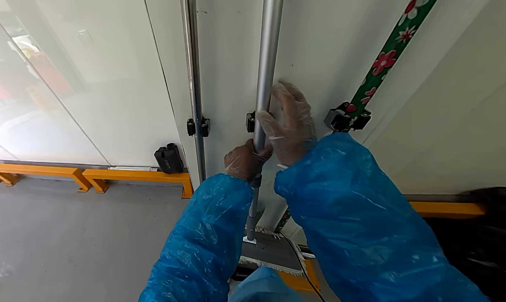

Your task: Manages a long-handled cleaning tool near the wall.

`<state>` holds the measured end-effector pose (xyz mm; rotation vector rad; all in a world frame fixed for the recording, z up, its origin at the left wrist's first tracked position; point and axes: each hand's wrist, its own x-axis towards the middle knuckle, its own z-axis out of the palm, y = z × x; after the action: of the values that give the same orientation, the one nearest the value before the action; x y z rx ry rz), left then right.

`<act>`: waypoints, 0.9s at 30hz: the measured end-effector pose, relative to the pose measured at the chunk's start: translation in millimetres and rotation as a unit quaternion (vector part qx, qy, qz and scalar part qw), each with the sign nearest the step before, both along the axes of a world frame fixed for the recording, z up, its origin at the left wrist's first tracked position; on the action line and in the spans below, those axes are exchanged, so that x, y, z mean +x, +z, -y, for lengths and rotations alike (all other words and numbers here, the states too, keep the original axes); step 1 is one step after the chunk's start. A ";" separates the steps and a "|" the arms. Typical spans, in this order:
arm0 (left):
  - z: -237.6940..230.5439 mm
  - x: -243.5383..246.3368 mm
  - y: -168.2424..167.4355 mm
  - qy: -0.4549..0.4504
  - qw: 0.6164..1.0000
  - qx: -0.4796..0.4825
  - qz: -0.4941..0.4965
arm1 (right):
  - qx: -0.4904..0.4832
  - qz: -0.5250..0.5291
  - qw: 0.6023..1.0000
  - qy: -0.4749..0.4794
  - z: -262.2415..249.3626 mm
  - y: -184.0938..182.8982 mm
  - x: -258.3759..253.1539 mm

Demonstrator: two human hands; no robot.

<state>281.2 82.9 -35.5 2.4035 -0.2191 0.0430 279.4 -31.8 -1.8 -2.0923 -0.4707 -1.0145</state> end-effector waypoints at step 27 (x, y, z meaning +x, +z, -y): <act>7.1 -5.3 1.7 0.055 0.998 0.000 -0.022 | -0.005 -0.381 0.924 0.017 -4.9 -140.5 -15.0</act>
<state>275.9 75.8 -33.8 2.4110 -0.0654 0.0401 264.4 -26.9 -142.3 -2.2709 -0.1068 -0.1192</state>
